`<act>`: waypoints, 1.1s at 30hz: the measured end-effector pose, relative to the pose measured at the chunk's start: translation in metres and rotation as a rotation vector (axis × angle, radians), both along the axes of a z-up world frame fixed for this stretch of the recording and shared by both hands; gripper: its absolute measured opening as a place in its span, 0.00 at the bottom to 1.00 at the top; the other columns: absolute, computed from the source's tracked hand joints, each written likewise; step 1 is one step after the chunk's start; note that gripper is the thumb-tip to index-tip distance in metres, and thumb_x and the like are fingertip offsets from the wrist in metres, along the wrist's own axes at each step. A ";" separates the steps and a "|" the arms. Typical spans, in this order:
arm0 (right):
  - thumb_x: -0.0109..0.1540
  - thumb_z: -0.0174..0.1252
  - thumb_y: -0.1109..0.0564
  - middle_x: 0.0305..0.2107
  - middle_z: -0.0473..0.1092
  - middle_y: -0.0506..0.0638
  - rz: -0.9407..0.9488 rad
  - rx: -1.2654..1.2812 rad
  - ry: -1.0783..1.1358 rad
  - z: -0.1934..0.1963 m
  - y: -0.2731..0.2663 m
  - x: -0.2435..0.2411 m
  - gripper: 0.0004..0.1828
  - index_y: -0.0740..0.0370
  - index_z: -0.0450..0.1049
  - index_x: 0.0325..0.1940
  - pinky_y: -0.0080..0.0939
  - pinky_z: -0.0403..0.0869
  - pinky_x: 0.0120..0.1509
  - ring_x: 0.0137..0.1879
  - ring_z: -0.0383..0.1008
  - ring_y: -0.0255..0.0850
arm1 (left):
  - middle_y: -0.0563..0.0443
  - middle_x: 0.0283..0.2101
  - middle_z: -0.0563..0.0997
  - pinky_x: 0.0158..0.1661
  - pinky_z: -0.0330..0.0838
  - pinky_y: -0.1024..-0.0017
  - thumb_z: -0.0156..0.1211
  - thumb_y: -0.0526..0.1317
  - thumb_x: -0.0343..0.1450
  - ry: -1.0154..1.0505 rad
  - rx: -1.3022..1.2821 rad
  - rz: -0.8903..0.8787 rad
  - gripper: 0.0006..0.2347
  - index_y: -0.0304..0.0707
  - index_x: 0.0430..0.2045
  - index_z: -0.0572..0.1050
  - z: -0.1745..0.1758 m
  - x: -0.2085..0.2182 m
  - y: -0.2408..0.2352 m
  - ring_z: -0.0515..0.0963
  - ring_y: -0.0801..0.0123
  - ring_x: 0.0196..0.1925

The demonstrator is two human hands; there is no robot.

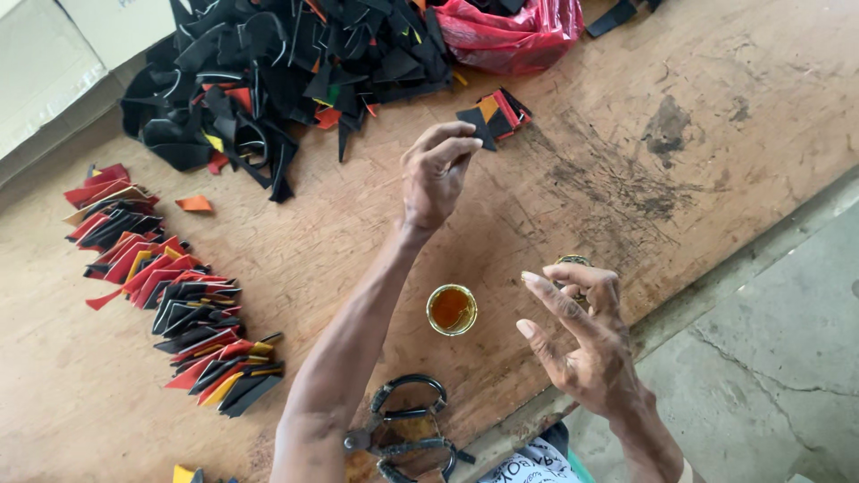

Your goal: The person repeatedly picks small triangular pieces of colored material, applies a yellow substance from a small jar to one edge, and places the treated piece into a growing stack on the table. The process continues with multiple pieces of different colors.

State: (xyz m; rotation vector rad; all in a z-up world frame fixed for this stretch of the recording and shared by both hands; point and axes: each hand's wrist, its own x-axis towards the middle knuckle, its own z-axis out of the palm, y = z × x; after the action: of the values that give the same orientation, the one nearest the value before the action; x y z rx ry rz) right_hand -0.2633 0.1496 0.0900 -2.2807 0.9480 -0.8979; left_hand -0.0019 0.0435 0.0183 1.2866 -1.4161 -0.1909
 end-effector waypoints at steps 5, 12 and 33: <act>0.59 0.67 0.51 0.57 0.63 0.52 -0.024 0.030 -0.003 -0.011 -0.009 -0.010 0.29 0.53 0.72 0.65 0.43 0.72 0.60 0.64 0.63 0.45 | 0.49 0.43 0.83 0.45 0.79 0.69 0.70 0.26 0.65 -0.003 0.008 0.019 0.08 0.37 0.33 0.82 -0.019 -0.005 -0.028 0.85 0.60 0.45; 0.58 0.67 0.49 0.56 0.64 0.52 -0.040 0.038 0.049 -0.016 -0.013 -0.014 0.31 0.55 0.72 0.65 0.46 0.72 0.64 0.63 0.63 0.45 | 0.50 0.42 0.83 0.46 0.78 0.67 0.71 0.28 0.64 -0.060 0.013 0.031 0.07 0.37 0.32 0.82 -0.032 -0.007 -0.045 0.83 0.59 0.45; 0.58 0.69 0.51 0.56 0.64 0.51 0.091 -0.017 -0.017 0.015 0.016 0.008 0.30 0.57 0.73 0.64 0.43 0.71 0.66 0.62 0.63 0.44 | 0.38 0.42 0.72 0.46 0.69 0.56 0.67 0.31 0.65 -0.328 0.626 0.245 0.11 0.30 0.37 0.73 0.092 0.053 0.197 0.74 0.47 0.47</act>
State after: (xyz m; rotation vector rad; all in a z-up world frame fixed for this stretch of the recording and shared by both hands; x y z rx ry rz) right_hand -0.2552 0.1653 0.1046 -2.3067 0.8250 -0.8882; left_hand 0.0510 0.2409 0.1101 2.0698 -1.5113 -0.2794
